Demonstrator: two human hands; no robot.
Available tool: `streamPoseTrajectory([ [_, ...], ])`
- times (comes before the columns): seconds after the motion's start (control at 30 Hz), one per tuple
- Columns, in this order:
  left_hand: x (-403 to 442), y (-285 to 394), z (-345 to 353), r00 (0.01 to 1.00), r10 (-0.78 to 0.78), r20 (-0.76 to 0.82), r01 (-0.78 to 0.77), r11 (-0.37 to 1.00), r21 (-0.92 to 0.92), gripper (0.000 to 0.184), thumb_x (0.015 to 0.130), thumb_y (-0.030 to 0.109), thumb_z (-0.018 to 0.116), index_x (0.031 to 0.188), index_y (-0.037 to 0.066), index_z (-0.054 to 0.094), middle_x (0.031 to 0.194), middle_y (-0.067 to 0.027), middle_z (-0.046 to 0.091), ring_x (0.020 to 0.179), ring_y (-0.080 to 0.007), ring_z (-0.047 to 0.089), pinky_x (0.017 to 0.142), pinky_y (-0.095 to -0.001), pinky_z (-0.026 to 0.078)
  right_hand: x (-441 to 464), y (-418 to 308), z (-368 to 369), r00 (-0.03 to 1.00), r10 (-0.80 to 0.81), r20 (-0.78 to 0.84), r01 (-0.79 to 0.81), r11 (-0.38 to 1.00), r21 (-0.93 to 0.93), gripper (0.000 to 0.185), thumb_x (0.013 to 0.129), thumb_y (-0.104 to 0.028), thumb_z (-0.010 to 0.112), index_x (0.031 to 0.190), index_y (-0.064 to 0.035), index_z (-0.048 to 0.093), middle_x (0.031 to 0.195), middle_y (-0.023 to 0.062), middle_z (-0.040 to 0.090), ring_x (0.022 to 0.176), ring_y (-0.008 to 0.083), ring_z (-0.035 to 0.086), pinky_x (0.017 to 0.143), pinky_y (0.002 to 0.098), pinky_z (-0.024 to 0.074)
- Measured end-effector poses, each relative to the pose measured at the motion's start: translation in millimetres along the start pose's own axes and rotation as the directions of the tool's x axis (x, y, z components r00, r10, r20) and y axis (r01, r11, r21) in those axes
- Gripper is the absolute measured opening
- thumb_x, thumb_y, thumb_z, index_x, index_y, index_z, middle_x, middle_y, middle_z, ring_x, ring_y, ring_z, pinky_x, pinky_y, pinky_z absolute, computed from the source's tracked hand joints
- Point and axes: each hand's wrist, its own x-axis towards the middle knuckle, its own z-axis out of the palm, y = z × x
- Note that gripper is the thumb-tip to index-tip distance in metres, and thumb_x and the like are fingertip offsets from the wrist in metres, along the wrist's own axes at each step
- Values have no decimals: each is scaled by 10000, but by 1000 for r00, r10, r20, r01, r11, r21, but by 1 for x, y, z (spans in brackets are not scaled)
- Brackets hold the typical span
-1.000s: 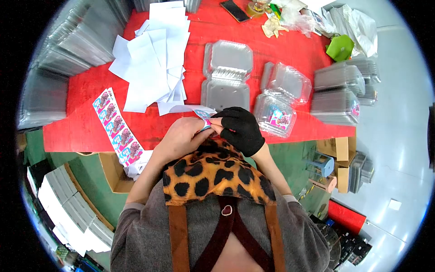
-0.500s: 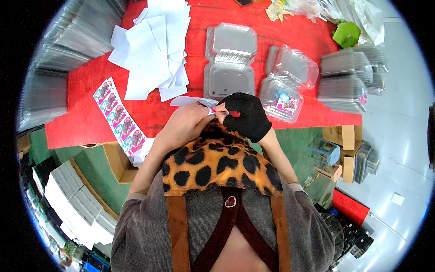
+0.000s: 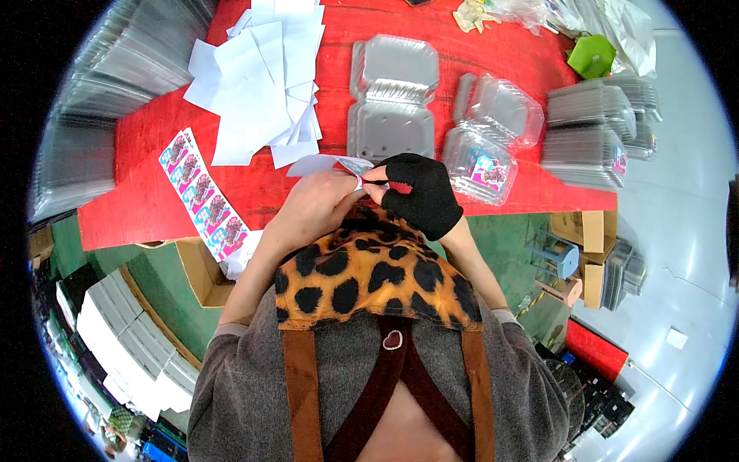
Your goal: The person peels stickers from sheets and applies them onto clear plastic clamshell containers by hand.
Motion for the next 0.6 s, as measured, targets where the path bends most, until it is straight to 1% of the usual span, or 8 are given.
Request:
streamPoseTrajectory([
  [0.03,0,0,0,1000,-9,4,9,1000,25,95,870,114,573,889,24,597,772,-195,577,765,-401,553,652,-466,435,0,0,0,1000,1,-1,-1,1000,-1,160,717,-93,745,867,-51,709,788,110,679,710,246,654,655,319,511],
  [0.13,0,2,-1,1000,-1,-29,1,1000,20,96,869,111,564,849,19,584,752,-203,565,760,-402,556,652,-475,433,1,-3,1,1000,6,3,-6,1000,-5,114,704,-117,702,799,-60,670,734,106,648,688,282,633,652,362,502],
  [0.23,0,-2,2,1000,-6,-31,8,999,42,131,859,106,518,783,3,549,716,-196,557,722,-398,553,638,-489,423,2,-8,5,999,-14,-39,12,999,-35,108,695,-102,700,774,-57,641,765,110,649,723,290,632,685,360,503],
  [0.33,1,-1,2,999,-38,-29,39,999,10,134,852,98,509,767,0,540,705,-198,548,709,-396,547,633,-490,417,0,-2,14,993,-15,-117,14,1000,-5,112,694,-93,695,778,-61,630,793,115,642,750,291,632,692,354,499],
  [0.43,2,1,2,997,-66,-39,65,997,-29,156,868,109,510,762,-3,535,703,-198,545,706,-396,546,635,-490,416,0,-4,13,990,72,-118,-61,994,96,115,699,-91,690,786,-55,624,817,121,643,769,284,638,706,344,502],
  [0.53,3,2,2,996,-71,-58,67,996,-55,180,892,135,513,788,-7,550,717,-202,554,716,-395,551,639,-486,419,-1,2,15,984,98,-149,-76,987,145,96,711,-75,683,781,-44,625,810,114,647,781,263,647,721,337,504],
  [0.6,4,5,2,995,-73,-70,67,995,-74,180,907,145,525,821,-8,564,753,-204,571,743,-395,560,654,-469,431,-1,7,12,986,120,-112,-94,973,212,90,722,-70,681,786,-32,630,806,106,649,775,240,645,720,328,502],
])
